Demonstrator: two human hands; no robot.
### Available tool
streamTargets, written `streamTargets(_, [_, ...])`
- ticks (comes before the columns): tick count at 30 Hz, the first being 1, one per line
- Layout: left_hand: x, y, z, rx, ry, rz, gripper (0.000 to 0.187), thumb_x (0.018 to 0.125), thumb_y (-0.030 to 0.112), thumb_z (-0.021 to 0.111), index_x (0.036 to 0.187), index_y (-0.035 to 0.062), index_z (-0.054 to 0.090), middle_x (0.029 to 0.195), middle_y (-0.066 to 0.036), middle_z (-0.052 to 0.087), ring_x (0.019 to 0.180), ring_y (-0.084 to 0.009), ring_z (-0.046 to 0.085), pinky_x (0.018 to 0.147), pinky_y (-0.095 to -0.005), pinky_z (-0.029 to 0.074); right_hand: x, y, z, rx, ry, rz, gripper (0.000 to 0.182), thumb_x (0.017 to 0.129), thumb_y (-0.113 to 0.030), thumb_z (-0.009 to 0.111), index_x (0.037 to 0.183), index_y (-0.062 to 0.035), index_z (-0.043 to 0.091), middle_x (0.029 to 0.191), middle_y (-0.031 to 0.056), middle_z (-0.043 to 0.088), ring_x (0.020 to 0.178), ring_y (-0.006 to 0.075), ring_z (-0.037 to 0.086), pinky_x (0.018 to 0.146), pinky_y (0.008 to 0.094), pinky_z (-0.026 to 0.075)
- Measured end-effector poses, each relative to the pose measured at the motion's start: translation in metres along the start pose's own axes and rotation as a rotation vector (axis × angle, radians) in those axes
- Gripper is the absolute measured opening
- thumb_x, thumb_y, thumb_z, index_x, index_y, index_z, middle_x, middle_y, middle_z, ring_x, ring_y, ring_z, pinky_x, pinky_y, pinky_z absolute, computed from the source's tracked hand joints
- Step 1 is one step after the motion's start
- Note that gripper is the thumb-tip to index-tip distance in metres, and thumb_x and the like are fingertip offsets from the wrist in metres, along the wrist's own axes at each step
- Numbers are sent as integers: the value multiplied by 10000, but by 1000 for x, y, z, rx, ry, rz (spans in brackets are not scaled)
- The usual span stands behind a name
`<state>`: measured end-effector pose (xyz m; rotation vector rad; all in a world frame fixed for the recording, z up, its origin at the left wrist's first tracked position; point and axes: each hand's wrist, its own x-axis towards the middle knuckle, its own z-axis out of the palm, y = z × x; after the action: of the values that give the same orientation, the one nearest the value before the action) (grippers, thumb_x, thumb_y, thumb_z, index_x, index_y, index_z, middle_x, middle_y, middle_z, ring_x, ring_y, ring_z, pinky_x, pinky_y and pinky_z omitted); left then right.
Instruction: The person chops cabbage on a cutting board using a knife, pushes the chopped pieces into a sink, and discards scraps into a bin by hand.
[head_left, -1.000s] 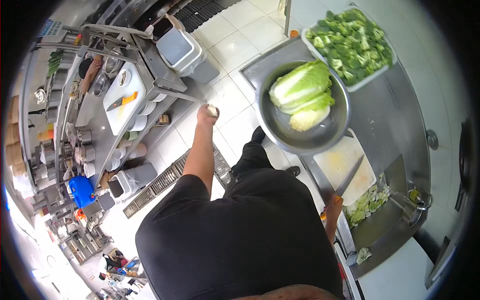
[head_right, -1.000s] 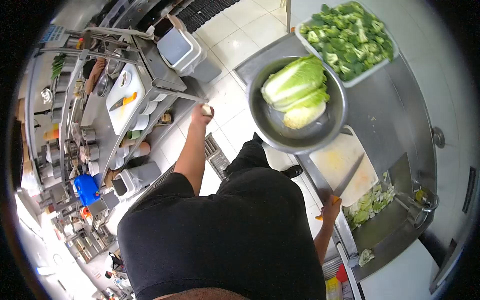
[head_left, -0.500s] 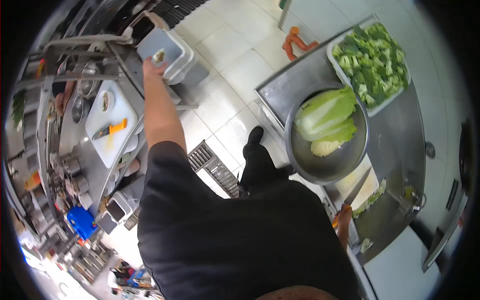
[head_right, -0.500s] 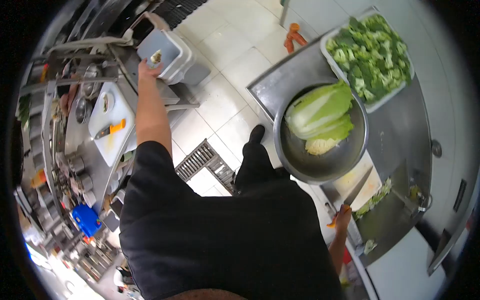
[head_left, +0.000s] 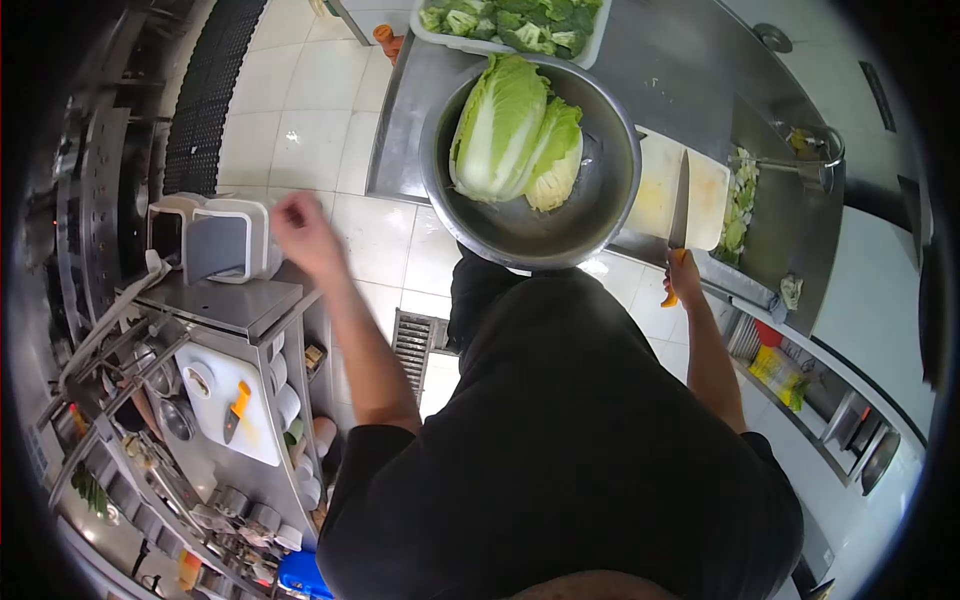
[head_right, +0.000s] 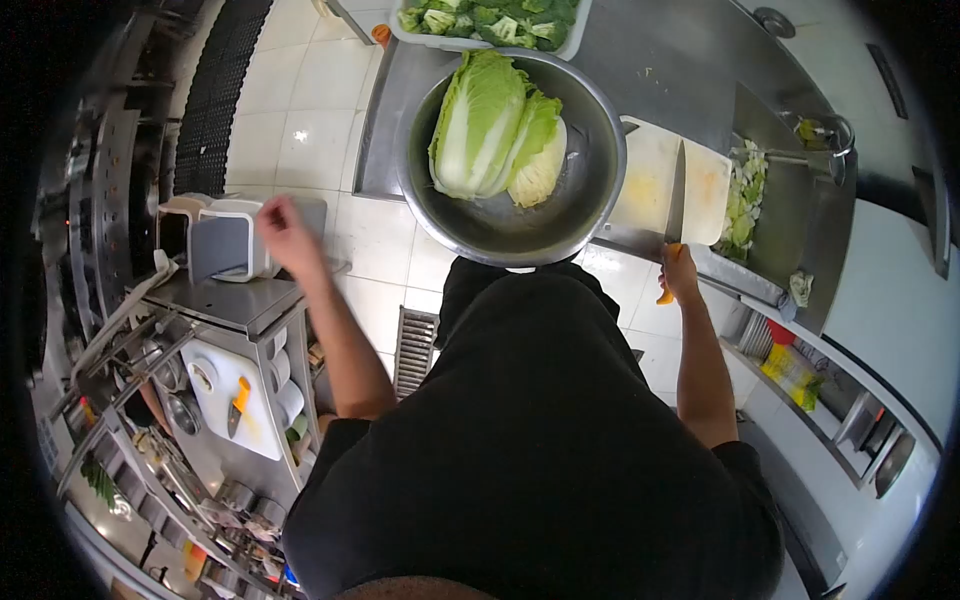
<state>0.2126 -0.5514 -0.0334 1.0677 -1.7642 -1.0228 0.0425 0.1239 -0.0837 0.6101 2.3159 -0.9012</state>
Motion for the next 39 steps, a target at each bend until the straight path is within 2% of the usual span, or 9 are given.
streamTargets(3, [-73, 106, 67, 12, -494, 80, 522, 894, 216, 809, 1314, -25, 613, 1260, -206, 656, 1165, -304, 661, 985, -404, 549, 2, 5, 5, -31, 19, -12, 325, 1057, -367, 614, 1094, -80, 466, 689, 61, 559, 487, 182, 573, 416, 352, 477])
streamTargets(5, [-101, 102, 111, 352, -609, 458, 863, 845, 339, 849, 1505, -35, 437, 1387, -245, 582, 1258, -381, 609, 1053, -445, 524, 1, 2, 3, -48, 19, -7, 326, 1059, -366, 611, 1093, -75, 468, 691, 59, 563, 492, 179, 578, 420, 345, 482])
streamTargets(8, [-115, 120, 147, 694, -799, 255, 1182, 749, 456, 894, 1603, -32, 238, 1463, -265, 519, 1301, -418, 574, 1084, -456, 506, -2, 0, 0, -23, -2, -30, 331, 1058, -365, 611, 1087, -67, 469, 694, 62, 571, 497, 176, 584, 427, 343, 488])
streamTargets(14, [-120, 122, 185, 885, -943, 69, 1413, 580, 582, 935, 1615, -16, 181, 1376, -297, 573, 1248, -407, 625, 1045, -442, 533, -6, 2, 0, -9, 6, -97, 357, 1058, -384, 607, 1059, -51, 478, 703, 76, 594, 510, 185, 606, 434, 350, 498])
streamTargets(21, [-118, 124, 179, 673, -892, 76, 1220, 598, 428, 928, 1549, 8, 289, 1352, -256, 608, 1234, -399, 631, 1035, -449, 533, -10, 9, 3, 20, 57, -195, 396, 1052, -404, 610, 1047, -25, 497, 698, 106, 622, 511, 214, 640, 448, 363, 519])
streamTargets(25, [-110, 164, 152, 169, -867, 120, 977, 674, 214, 897, 1470, -29, 386, 1229, -213, 678, 1133, -344, 684, 996, -413, 533, -7, 9, 1, 44, 32, -162, 407, 1045, -411, 609, 1058, -17, 510, 696, 116, 628, 518, 228, 656, 457, 364, 538])
streamTargets(29, [-112, 226, 126, -71, -944, -169, 765, 788, 81, 811, 1448, -42, 444, 1297, -180, 645, 1178, -260, 652, 1028, -383, 519, 0, 16, -2, 99, 2, -188, 404, 1045, -406, 608, 1074, -14, 517, 706, 115, 641, 513, 232, 654, 443, 367, 533])
streamTargets(34, [-143, 237, 157, -655, -1166, -662, 641, 979, 244, 687, 1496, -37, 433, 1368, -181, 631, 1220, -297, 654, 1071, -429, 530, -3, 21, -18, 199, 62, -358, 380, 1029, -389, 645, 1006, -16, 575, 733, 178, 652, 589, 300, 670, 573, 438, 517])
streamTargets(39, [-255, 260, 268, -528, -1284, -665, 542, 1006, 186, 625, 1475, -38, 470, 1376, -166, 625, 1218, -278, 651, 1056, -413, 533, -21, 30, -75, 348, -2, -260, 388, 1028, -383, 658, 1002, -7, 564, 739, 175, 654, 585, 301, 664, 568, 435, 515])
